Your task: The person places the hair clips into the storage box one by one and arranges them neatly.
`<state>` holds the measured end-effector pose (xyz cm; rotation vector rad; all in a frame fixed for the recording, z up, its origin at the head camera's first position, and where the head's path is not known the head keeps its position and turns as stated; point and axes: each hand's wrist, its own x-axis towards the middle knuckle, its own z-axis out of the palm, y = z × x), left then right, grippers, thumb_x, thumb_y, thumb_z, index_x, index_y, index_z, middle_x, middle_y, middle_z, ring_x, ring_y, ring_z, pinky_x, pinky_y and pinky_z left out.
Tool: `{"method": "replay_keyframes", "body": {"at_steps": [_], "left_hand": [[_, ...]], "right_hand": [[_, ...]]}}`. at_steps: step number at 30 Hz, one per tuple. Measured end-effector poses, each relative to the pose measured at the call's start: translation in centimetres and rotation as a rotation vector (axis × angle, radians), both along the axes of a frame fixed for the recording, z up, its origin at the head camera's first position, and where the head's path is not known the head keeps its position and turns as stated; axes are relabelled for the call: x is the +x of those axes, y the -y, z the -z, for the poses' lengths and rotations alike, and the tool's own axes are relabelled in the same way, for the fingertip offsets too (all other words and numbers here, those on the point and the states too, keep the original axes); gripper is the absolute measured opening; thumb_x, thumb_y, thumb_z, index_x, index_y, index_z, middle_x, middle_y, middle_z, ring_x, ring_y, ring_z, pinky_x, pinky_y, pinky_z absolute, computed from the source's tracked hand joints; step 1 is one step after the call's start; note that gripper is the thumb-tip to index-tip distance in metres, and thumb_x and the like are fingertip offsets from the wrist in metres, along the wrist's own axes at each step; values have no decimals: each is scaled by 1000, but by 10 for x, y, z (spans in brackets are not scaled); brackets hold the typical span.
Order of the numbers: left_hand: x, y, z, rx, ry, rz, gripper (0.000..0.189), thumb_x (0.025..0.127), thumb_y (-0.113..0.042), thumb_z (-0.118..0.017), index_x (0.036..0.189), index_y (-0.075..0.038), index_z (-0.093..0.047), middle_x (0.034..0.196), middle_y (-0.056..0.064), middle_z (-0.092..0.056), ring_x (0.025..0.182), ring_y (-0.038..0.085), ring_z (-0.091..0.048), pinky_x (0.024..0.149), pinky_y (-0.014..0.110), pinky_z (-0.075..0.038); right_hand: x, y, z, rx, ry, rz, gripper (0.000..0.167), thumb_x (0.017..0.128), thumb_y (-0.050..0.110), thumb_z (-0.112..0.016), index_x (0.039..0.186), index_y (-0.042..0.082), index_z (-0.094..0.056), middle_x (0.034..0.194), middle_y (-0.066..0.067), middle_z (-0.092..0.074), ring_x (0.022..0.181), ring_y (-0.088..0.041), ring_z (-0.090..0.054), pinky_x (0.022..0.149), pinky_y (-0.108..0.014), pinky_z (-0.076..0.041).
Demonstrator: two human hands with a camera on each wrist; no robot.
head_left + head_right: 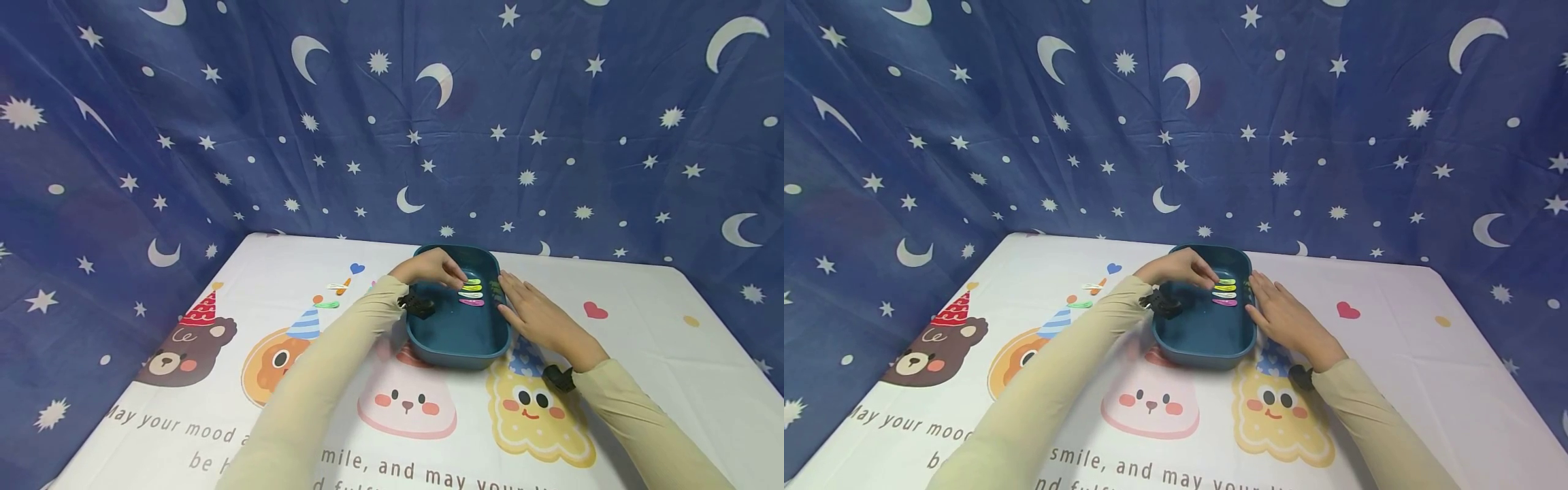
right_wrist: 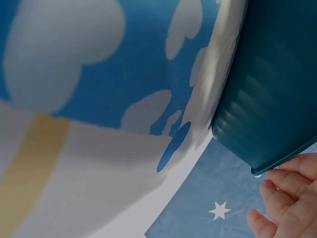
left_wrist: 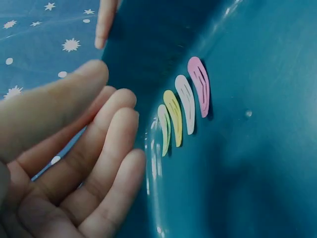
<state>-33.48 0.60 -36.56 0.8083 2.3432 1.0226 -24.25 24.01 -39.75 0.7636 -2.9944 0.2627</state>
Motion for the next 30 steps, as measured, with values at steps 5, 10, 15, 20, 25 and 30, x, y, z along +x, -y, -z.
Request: {"method": "replay_keyframes", "body": {"at_steps": [5,10,15,20,25,30], "left_hand": [[0,5,-5,28,9,41,30,86,-13,-68,113,0,-67,110,13,-70,96,18,-67,90,33,-52],[1,14,-12,14,-24,88,31,87,-14,-67,116,-3,-66,112,10,-70,101,16,-66,87,23,-51],[3,26,-19,28,-30,129,31,87,-13,-66,117,-5,-66,113,12,-69,100,14,-66,87,23,-51],[7,41,-23,85,-13,142,31,86,-10,-67,117,-4,-66,113,16,-68,98,15,-67,86,24,-51],[11,56,-28,117,-36,118,30,85,-8,-67,115,-4,-67,110,14,-70,97,14,-67,86,24,-52],[14,72,-33,142,-60,83,29,85,-7,-68,114,-2,-67,110,17,-69,97,16,-67,85,26,-53]], "right_hand": [[0,0,1,5,-2,2,64,98,28,-44,145,-8,-21,153,-24,-23,141,-39,-23,112,-56,-21],[1,0,0,-1,-5,2,63,98,28,-45,145,-9,-22,153,-25,-23,141,-39,-23,112,-56,-21],[1,1,0,-2,-5,7,64,98,28,-45,145,-9,-22,153,-25,-23,141,-40,-23,112,-56,-20],[1,1,1,-5,-2,14,64,98,29,-45,145,-8,-22,153,-24,-23,141,-39,-23,112,-56,-20],[1,1,1,0,-9,14,64,98,29,-46,145,-8,-22,153,-25,-23,141,-40,-23,112,-56,-21],[1,1,1,-3,-7,12,64,98,29,-45,145,-8,-22,153,-24,-23,141,-39,-23,112,-56,-20]]}}
